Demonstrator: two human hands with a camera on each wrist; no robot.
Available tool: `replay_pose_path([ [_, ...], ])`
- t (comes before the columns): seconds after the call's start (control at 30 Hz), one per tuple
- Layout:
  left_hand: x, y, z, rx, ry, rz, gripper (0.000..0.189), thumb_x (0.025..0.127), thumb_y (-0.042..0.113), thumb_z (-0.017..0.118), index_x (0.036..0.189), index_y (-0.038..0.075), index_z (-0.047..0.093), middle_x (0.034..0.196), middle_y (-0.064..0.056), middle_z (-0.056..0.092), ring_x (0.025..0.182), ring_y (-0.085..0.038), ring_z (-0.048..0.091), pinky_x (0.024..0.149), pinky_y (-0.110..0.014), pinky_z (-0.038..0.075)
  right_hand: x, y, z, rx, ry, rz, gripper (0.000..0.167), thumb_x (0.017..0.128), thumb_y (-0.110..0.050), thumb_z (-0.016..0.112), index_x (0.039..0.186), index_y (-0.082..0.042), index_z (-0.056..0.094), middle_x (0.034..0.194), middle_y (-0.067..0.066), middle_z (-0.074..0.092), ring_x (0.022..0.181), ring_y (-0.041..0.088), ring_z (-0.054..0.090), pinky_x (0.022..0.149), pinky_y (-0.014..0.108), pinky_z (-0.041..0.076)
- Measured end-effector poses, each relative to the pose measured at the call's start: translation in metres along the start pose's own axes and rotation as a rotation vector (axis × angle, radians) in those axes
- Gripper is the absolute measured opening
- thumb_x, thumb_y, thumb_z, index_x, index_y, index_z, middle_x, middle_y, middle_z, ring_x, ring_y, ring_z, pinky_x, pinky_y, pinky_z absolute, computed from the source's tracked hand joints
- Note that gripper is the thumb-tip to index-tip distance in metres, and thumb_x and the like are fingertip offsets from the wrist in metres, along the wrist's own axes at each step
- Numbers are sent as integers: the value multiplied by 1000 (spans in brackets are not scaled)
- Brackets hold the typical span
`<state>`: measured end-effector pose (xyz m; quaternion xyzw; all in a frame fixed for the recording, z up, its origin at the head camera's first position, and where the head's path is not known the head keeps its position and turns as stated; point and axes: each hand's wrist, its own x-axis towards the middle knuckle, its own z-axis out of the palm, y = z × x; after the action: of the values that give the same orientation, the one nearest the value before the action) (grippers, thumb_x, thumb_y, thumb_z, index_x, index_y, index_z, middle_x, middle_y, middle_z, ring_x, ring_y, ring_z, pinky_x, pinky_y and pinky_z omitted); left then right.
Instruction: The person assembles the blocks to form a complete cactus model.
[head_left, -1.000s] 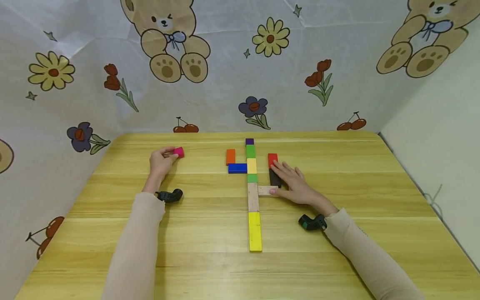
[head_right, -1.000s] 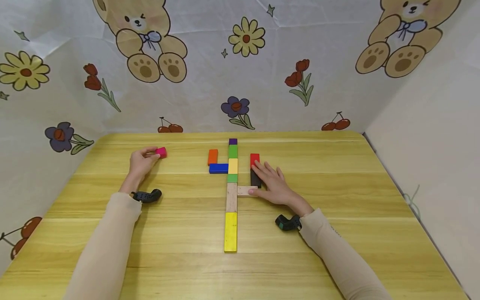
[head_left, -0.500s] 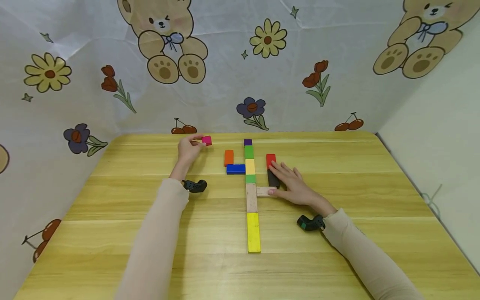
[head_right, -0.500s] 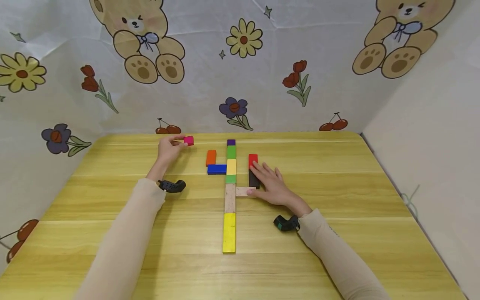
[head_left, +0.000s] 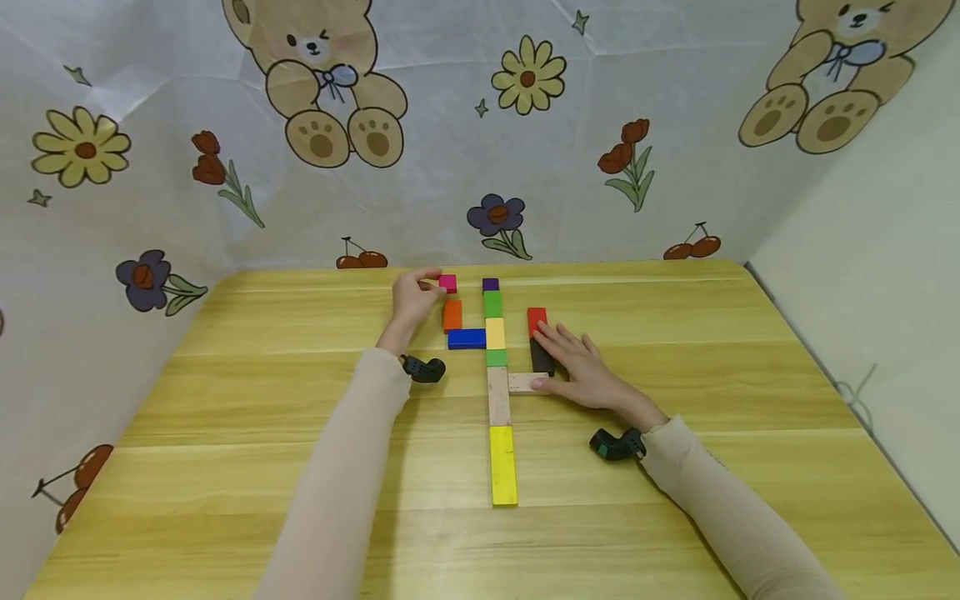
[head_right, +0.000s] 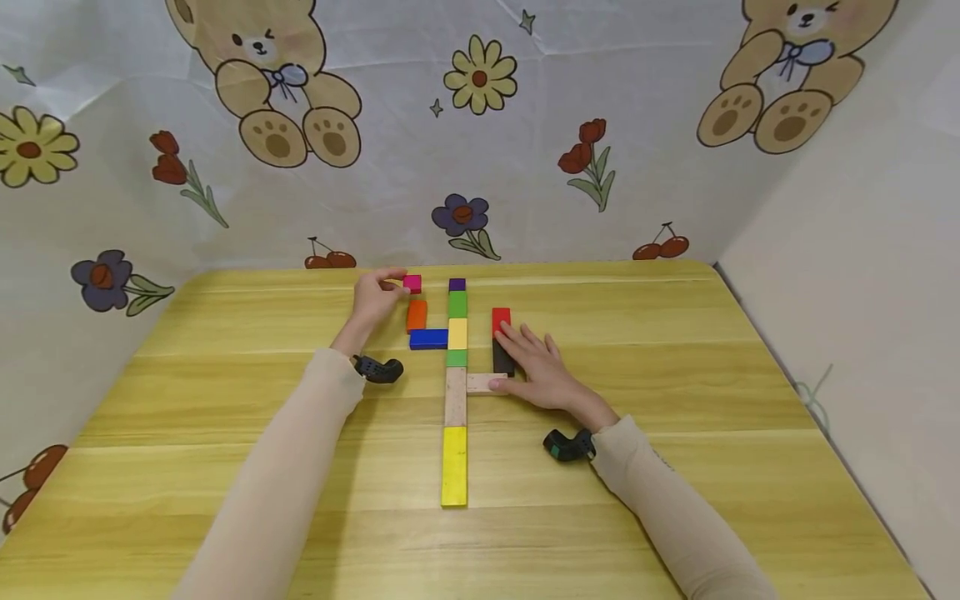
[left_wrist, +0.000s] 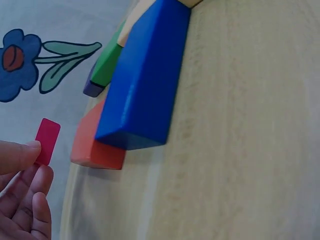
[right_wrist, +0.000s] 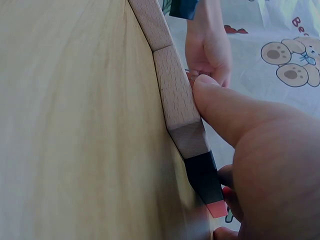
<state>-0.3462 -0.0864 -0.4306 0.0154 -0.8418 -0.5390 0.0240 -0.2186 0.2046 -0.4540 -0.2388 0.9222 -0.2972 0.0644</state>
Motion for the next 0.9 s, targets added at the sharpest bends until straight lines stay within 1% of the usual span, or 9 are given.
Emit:
replay_pose_path([
  [0.17, 0, -5, 5, -28, -20, -51, 34, 89, 2, 68, 123, 6, 68, 121, -11, 66, 90, -23, 58, 65, -20, 45, 0, 1, 1, 2, 0, -4, 82, 93, -43, 64, 156, -12, 23, 165, 7, 14, 152, 38, 5, 117, 64, -6],
  [0.3, 0, -7, 9, -27, -28, -49, 33, 89, 2, 68, 121, 7, 69, 121, -11, 66, 95, -24, 59, 70, -21, 48, 0, 1, 1, 7, 4, -3, 82, 92, -43, 64, 156, -12, 24, 165, 7, 15, 152, 38, 6, 117, 64, -6],
  [0.43, 1, -7, 11, -13, -27, -45, 33, 89, 1, 68, 121, 7, 69, 121, -11, 66, 99, -26, 60, 78, -27, 53, 0, 0, 1, 8, 3, 0, 82, 92, -44, 64, 156, -12, 24, 165, 7, 15, 151, 38, 6, 117, 64, -6],
  [0.57, 0, -8, 10, -18, -37, -47, 34, 88, 0, 68, 122, 6, 69, 122, -12, 67, 102, -27, 61, 87, -33, 54, 0, 0, 0, 7, 1, 7, 82, 92, -43, 64, 156, -12, 23, 165, 7, 15, 152, 38, 5, 117, 63, -7],
  [0.7, 0, -10, 10, -26, -51, -51, 35, 88, 0, 67, 123, 6, 68, 122, -13, 66, 104, -28, 62, 89, -36, 54, 0, -1, 0, 8, 0, 12, 82, 92, -43, 64, 156, -11, 23, 165, 8, 15, 152, 38, 5, 117, 63, -7],
  [0.9, -1, -12, 11, -26, -62, -48, 35, 89, 0, 66, 123, 6, 68, 120, -13, 66, 104, -28, 62, 90, -35, 54, 0, -1, 0, 8, -2, 9, 82, 93, -43, 64, 156, -11, 23, 165, 8, 15, 152, 38, 5, 117, 64, -7],
])
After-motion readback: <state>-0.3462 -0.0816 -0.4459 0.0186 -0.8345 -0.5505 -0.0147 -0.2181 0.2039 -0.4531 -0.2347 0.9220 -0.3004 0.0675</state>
